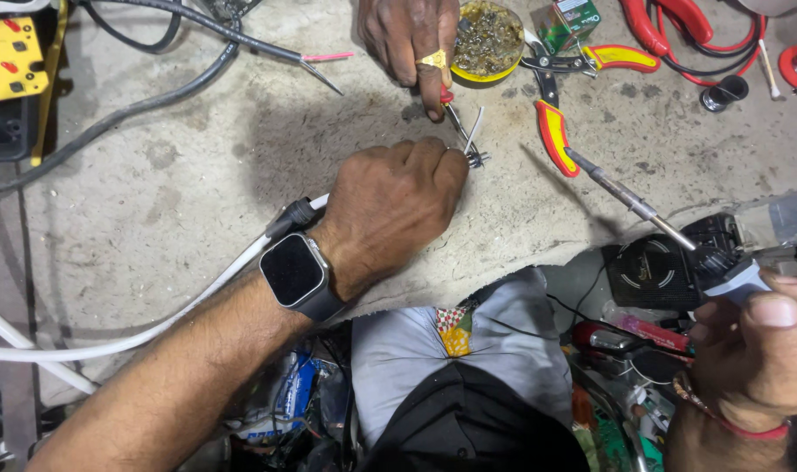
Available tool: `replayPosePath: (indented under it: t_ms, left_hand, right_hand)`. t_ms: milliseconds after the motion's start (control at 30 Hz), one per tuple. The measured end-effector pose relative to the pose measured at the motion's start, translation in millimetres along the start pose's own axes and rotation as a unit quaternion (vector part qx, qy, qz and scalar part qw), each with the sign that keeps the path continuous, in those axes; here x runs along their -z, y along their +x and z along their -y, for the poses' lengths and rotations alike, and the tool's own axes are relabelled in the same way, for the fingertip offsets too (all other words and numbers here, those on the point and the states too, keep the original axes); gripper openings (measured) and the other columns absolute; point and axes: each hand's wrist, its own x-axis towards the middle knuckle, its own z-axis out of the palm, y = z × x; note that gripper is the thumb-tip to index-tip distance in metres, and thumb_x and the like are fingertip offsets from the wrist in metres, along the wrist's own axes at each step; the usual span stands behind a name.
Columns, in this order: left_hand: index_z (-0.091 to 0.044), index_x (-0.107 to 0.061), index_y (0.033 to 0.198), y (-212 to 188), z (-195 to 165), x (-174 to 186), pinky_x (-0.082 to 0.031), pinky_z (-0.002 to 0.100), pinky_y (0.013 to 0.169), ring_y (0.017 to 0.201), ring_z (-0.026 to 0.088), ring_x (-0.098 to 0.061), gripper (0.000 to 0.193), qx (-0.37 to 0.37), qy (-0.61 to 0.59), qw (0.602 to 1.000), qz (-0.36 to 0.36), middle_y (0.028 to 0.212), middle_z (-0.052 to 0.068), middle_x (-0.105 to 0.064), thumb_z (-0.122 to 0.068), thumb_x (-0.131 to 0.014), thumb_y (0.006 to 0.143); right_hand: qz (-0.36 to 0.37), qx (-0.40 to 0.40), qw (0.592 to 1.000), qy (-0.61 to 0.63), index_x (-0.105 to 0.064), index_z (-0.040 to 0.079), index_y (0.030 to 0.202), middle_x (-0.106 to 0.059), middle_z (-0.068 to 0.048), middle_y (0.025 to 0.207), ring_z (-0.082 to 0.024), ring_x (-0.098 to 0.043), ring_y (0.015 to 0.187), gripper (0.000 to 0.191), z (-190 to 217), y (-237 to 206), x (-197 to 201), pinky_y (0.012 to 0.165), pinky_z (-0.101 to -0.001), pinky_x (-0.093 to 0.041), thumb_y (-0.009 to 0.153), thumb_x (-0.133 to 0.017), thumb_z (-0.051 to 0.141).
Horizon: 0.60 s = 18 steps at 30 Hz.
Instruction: The person solders wires to a small electronic component using a soldering iron and solder wire. They then use pliers to trim the excess wire and adjust the component.
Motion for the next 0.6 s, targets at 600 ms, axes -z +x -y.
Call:
replayPosePath:
  t_ms: [600]
  left_hand:
    - [-0.009, -0.067, 0.102, 7, -10, 12, -0.051, 0.039, 0.057, 0.070, 0.023, -0.065, 0.015, 0.030, -0.030, 0.999, 0.015, 0.081, 0.006, -0.060, -0.014, -0.074, 0.088]
  right_hand:
    - [-0.174, -0.088, 0.965, 0.175, -0.052, -0.001, 0.113, -0.060, -0.012, 0.083, -0.018, -0.054, 0.063, 0.027, -130, -58, 143, 0.057, -0.0280, -0.045, 0.106, -0.058, 0.025]
